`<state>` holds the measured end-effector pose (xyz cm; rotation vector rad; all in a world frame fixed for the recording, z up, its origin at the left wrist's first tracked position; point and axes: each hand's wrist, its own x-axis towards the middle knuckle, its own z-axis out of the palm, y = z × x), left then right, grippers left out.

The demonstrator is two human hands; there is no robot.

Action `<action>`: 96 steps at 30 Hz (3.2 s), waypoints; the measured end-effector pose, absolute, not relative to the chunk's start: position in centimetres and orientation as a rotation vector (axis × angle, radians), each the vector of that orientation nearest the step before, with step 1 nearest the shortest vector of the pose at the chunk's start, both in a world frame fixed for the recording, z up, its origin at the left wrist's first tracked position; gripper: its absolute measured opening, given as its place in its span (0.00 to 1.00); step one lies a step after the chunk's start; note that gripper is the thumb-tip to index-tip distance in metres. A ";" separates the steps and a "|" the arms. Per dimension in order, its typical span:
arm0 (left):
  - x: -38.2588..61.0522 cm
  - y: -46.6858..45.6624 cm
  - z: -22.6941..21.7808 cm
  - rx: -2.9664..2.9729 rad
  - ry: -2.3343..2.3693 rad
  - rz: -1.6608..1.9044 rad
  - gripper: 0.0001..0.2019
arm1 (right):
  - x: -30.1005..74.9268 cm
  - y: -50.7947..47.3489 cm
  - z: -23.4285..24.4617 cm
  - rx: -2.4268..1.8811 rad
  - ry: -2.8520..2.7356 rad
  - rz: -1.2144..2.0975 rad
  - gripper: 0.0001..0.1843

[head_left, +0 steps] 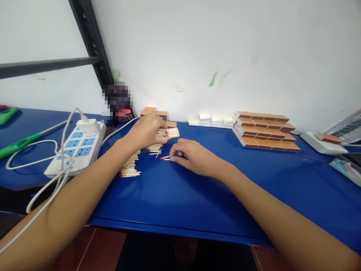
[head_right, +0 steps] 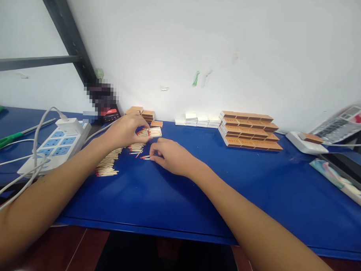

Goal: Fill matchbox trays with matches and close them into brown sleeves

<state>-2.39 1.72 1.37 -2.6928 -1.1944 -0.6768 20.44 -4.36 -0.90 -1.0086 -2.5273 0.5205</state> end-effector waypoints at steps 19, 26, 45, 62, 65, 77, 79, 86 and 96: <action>-2.3 1.8 1.2 -2.678 -1.194 -0.646 0.10 | 20.3 -4.2 -0.8 -1.092 -2.557 0.526 0.05; -2.3 1.7 1.2 -2.692 -1.211 -0.621 0.08 | 20.5 -4.8 0.4 -1.322 -2.559 0.597 0.09; -2.2 1.6 1.1 -2.703 -1.207 -0.612 0.09 | 19.9 -4.5 -1.5 -1.104 -2.539 0.580 0.05; -1.1 0.1 1.3 -2.830 -1.118 -0.625 0.10 | 22.9 -1.4 -0.4 -1.310 -2.338 0.121 0.02; -0.9 0.0 1.3 -2.839 -1.115 -0.634 0.10 | 22.9 -1.2 -0.8 -1.283 -2.349 0.156 0.03; -1.7 0.9 1.4 -2.792 -1.175 -0.686 0.11 | 21.9 -2.7 -0.2 -1.069 -2.292 0.314 0.07; -2.0 1.2 1.5 -2.747 -1.184 -0.686 0.11 | 21.5 -3.2 -0.3 -1.015 -2.364 0.474 0.05; -2.1 1.4 1.3 -2.691 -1.218 -0.656 0.12 | 20.0 -3.5 -1.8 -1.018 -2.484 0.618 0.05; -2.1 1.5 1.3 -2.685 -1.174 -0.656 0.09 | 19.2 -4.2 -1.5 -0.856 -2.487 0.656 0.07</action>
